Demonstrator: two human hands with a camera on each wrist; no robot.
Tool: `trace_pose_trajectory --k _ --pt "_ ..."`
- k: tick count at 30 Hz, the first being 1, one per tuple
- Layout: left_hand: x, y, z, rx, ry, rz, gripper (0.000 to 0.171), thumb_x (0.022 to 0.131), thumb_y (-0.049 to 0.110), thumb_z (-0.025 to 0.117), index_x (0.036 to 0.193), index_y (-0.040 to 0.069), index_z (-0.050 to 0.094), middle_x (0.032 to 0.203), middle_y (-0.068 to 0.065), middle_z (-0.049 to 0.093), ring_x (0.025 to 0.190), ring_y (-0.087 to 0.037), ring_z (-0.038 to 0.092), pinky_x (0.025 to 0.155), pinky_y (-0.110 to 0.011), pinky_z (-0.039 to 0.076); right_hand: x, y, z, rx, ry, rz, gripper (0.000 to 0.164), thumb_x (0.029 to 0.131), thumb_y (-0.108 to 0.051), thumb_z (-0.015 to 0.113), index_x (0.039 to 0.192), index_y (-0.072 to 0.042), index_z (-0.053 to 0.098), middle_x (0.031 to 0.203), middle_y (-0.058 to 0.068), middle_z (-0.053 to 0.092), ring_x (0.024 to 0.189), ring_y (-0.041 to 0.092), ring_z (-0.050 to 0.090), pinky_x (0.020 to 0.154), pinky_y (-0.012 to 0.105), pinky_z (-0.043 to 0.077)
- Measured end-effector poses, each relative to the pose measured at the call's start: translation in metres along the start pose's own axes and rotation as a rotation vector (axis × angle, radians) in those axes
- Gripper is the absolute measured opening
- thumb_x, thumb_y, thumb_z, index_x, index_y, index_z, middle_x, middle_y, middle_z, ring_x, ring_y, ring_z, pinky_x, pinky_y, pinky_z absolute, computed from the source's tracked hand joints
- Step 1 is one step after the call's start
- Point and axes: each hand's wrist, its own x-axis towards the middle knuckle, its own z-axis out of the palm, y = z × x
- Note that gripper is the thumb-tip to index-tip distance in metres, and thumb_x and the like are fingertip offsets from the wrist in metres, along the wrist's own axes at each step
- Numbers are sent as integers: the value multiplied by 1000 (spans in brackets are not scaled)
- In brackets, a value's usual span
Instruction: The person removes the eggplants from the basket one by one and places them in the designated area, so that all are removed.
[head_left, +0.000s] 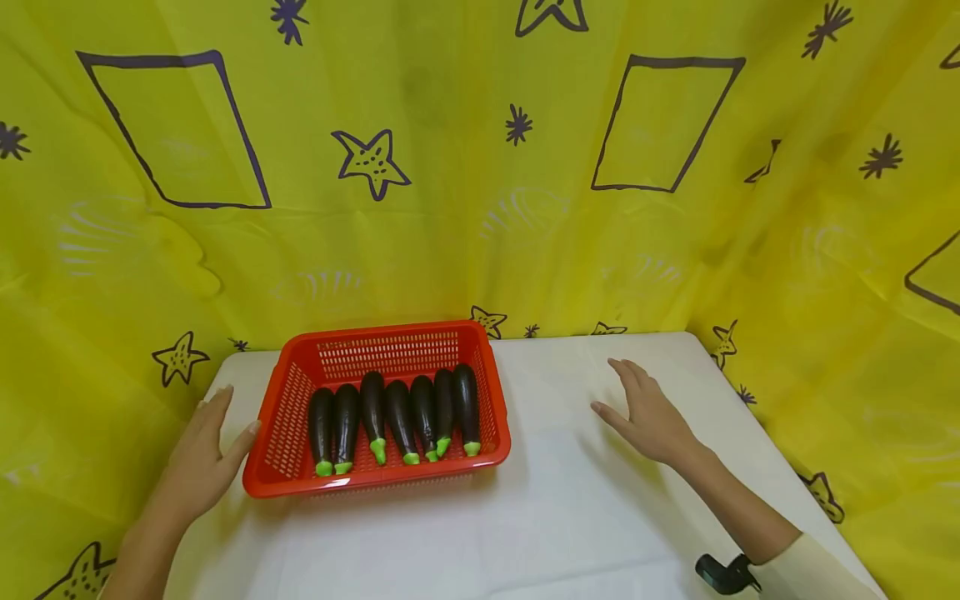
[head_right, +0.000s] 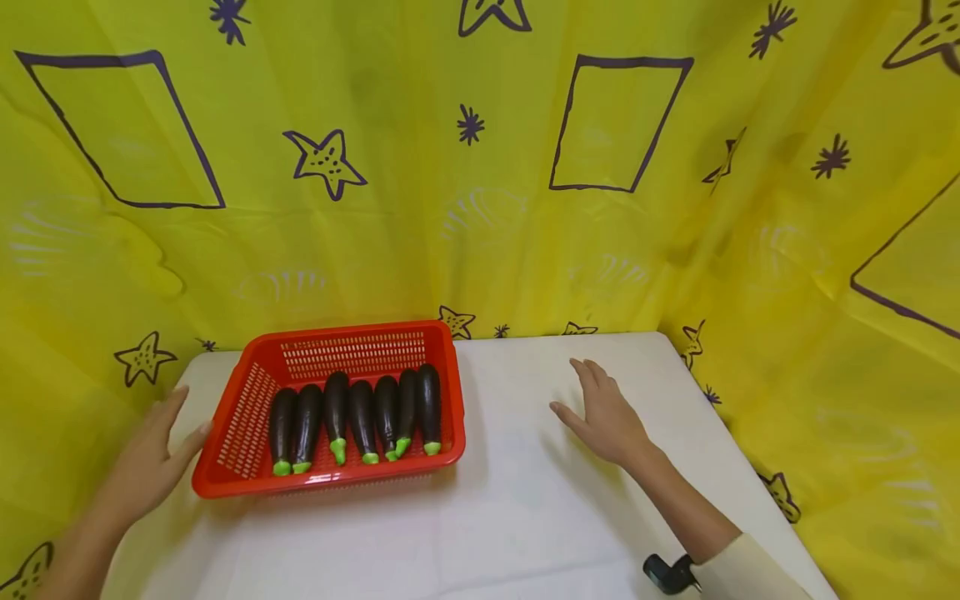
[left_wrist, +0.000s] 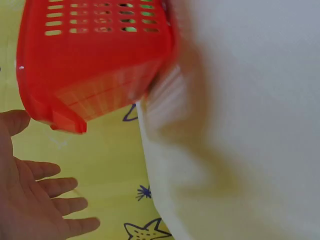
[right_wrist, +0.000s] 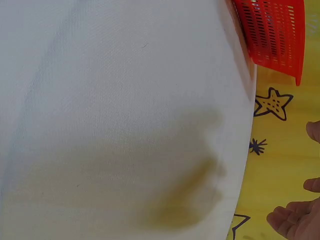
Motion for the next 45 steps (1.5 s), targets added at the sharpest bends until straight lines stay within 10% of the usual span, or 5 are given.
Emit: trace_pose_trajectory --k 15,36,41,45 --pt "14 12 11 -276 -20 -44 72 110 27 52 162 -9 18 157 -40 32 142 -63 30 104 -77 35 12 -24 11 97 21 -42 73 103 -39 67 156 2 39 155 26 43 130 44 54 103 62 48" --pt "26 16 25 -278 -97 -129 77 107 18 56 163 -9 11 154 -45 30 127 -60 51 83 -45 60 38 -84 26 327 -19 -90 57 99 -23 74 146 3 53 143 23 56 116 43 64 96 54 56" --pt "30 11 26 -284 -115 -129 78 106 15 57 163 -9 9 156 -44 28 135 -59 45 96 -56 54 47 -95 24 331 -7 -109 54 99 -21 74 143 4 56 138 22 59 111 40 65 93 50 58" --pt "32 6 26 -333 -133 -135 79 107 14 57 164 -8 7 158 -43 27 137 -57 43 92 -35 56 53 -106 21 349 -14 -128 51 98 -18 75 141 5 58 134 21 61 109 38 66 91 49 59"
